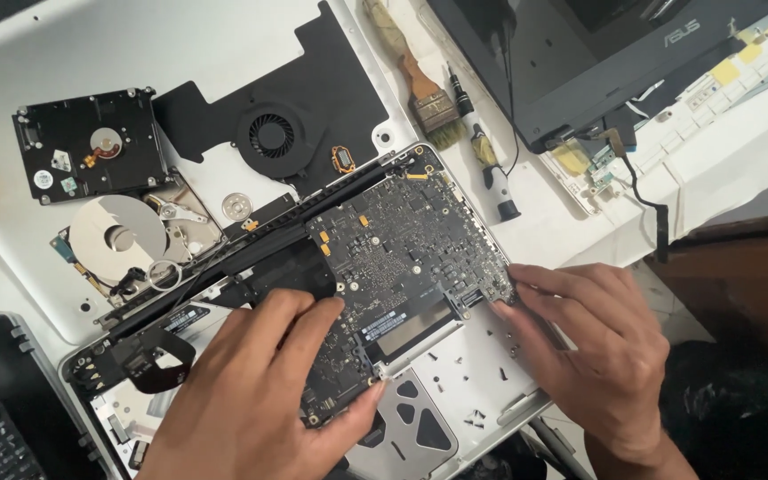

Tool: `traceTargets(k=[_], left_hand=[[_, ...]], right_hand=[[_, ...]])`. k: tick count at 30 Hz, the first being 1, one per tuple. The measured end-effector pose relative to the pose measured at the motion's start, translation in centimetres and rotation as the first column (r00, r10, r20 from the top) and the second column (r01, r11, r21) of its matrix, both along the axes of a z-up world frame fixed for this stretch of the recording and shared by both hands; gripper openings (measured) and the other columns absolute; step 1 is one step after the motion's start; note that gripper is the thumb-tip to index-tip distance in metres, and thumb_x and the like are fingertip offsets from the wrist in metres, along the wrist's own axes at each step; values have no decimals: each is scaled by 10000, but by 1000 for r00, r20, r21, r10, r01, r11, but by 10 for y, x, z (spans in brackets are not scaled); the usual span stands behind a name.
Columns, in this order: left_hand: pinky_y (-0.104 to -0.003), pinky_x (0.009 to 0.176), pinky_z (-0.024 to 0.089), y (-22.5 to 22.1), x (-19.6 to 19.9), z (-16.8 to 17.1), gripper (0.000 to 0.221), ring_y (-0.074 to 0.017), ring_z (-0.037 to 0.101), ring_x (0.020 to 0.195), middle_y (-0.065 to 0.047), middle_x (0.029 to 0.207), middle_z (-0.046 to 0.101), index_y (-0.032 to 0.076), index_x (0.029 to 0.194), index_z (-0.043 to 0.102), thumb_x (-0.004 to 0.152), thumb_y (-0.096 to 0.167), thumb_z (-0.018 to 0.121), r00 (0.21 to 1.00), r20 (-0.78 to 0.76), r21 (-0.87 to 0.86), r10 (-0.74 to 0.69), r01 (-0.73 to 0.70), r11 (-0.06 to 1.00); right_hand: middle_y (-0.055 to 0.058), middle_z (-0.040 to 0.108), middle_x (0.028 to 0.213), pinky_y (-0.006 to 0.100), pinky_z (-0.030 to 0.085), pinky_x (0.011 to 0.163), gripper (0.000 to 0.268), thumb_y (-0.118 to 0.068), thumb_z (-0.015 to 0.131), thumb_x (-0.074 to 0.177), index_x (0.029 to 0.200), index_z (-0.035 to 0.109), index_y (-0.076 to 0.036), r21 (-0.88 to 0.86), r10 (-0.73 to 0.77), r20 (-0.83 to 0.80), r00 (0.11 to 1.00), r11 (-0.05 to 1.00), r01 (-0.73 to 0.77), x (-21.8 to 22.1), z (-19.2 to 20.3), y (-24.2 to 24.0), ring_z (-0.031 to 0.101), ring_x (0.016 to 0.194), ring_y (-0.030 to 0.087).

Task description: Aligning and seating a motherboard into a laptop chassis during a repair.

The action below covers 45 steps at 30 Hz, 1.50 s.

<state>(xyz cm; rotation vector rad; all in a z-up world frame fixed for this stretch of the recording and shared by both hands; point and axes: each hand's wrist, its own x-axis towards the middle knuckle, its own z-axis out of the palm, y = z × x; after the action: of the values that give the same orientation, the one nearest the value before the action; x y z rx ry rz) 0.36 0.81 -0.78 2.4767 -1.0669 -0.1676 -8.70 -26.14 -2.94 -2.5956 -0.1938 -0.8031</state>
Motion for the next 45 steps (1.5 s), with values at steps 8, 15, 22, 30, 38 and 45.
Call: traceTargets(k=[8,15,22,30,38,45], left_hand=[[-412,782,574,0,-6,-3,692,-254,664,909,-63,1107,581,113,1280,681,784,575,823,998,55,19,27,-28,999],[-389,654,580,-3,-5,3,659,-239,644,802,-58,1075,552,110,1242,685,734,482,880,995,75,-64,58,-53,997],[-355,632,556,-5,-6,2,646,-232,624,774,-75,1058,545,97,1235,650,755,453,895,998,60,-97,19,-13,995],[-386,642,519,-5,-7,0,653,-255,555,714,-109,1049,539,73,1263,639,743,370,899,999,32,-163,10,-5,987],[-379,657,515,-8,-10,1,674,-260,557,710,-108,1071,544,121,1289,626,729,368,909,998,51,-130,35,-29,991],[-423,642,531,-8,-10,-8,560,-262,606,713,-47,1005,583,174,1184,739,732,492,833,990,104,-22,98,-97,995]], right_hand=[[142,763,1010,358,512,740,195,-47,864,843,854,678,11,15,-13,-17,1000,1000,13,0,2,0,679,788,245],[130,762,988,354,495,732,198,-63,873,837,847,683,-7,10,-2,-34,999,1000,2,1,3,0,660,774,235],[144,746,989,361,558,756,213,-78,859,851,877,665,4,31,-39,-72,997,999,41,2,5,3,692,818,251],[143,749,993,343,564,756,250,-79,883,823,856,649,4,92,-78,-102,992,992,87,1,4,4,703,825,241],[91,752,922,293,580,725,349,-195,849,840,1096,690,-19,177,-93,-182,979,976,125,-3,1,-2,719,781,180],[119,785,983,300,609,748,367,-165,834,820,1132,715,-14,309,-41,-224,974,944,111,-3,6,-6,752,803,192]])
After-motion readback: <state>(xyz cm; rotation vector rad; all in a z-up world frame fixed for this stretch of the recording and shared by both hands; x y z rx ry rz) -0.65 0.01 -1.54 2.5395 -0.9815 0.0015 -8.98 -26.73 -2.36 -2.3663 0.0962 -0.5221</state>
